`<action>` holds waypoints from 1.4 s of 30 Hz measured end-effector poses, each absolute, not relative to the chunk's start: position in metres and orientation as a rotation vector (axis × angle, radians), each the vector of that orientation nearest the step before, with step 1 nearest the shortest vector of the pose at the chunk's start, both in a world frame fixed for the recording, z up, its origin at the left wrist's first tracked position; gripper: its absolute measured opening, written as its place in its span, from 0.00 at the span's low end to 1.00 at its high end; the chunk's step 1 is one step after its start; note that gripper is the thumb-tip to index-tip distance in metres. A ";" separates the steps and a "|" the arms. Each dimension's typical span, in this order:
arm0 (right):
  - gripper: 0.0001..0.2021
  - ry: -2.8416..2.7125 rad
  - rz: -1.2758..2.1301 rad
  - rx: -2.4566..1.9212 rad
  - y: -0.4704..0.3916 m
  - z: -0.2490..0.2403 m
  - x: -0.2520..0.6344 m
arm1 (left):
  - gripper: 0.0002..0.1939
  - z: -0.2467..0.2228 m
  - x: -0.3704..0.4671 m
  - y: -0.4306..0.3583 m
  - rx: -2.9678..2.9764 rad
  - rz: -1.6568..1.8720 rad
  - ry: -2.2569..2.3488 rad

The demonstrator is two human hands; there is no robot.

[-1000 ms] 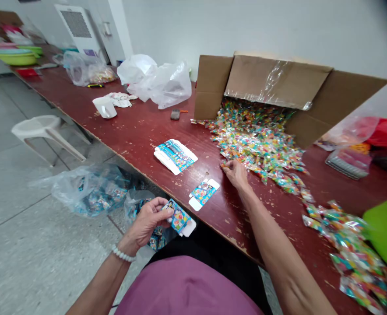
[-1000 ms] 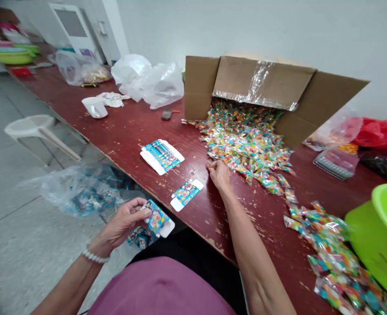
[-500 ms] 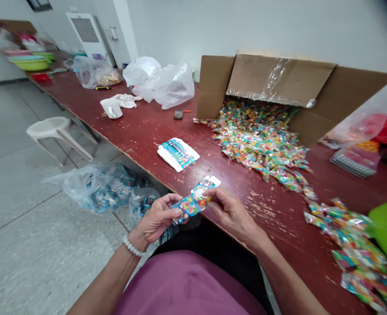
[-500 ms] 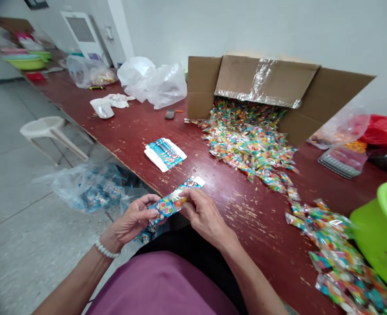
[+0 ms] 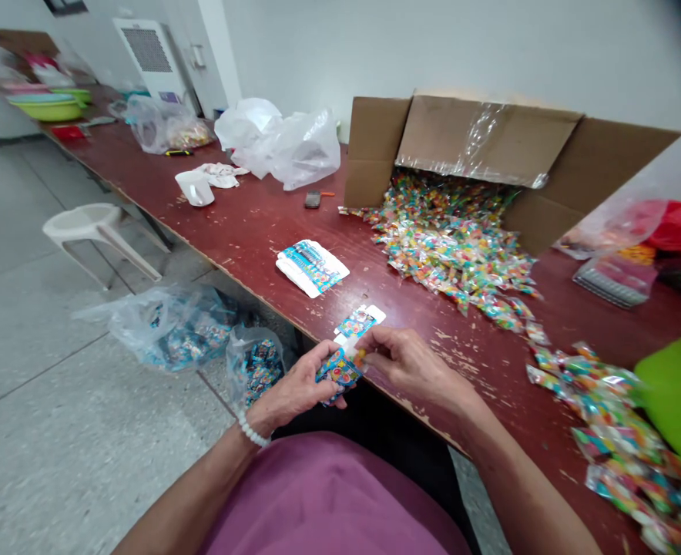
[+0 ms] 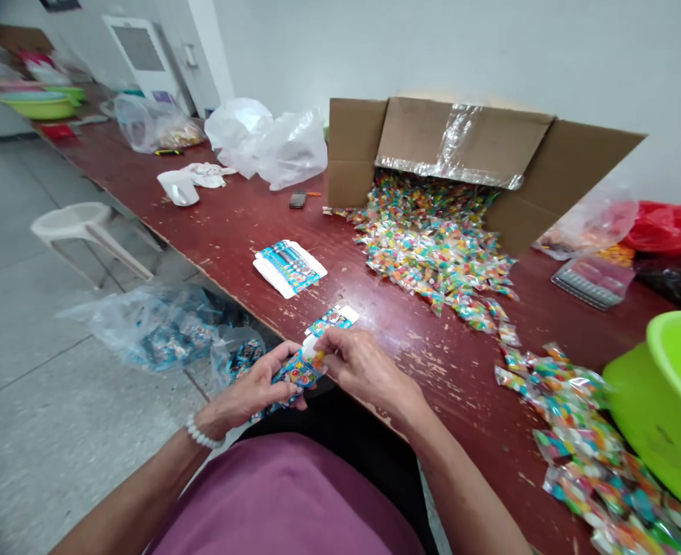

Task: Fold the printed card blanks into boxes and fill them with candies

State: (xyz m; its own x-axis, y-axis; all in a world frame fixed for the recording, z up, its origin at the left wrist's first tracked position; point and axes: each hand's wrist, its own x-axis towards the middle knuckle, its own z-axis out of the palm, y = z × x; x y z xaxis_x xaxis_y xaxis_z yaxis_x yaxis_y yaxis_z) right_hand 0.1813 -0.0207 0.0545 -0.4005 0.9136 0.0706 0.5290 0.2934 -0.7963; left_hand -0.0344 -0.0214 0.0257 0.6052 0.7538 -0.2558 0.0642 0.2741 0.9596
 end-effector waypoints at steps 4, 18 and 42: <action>0.06 -1.969 0.930 -1.265 -0.021 0.055 0.170 | 0.18 0.025 -0.030 -0.023 1.327 0.570 0.893; 0.15 -1.298 1.175 -1.211 -0.032 0.022 0.141 | 0.16 0.012 -0.024 -0.022 0.466 0.761 0.796; 0.11 -1.137 1.258 -1.094 -0.032 0.004 0.135 | 0.18 0.021 -0.013 -0.027 0.371 0.770 0.738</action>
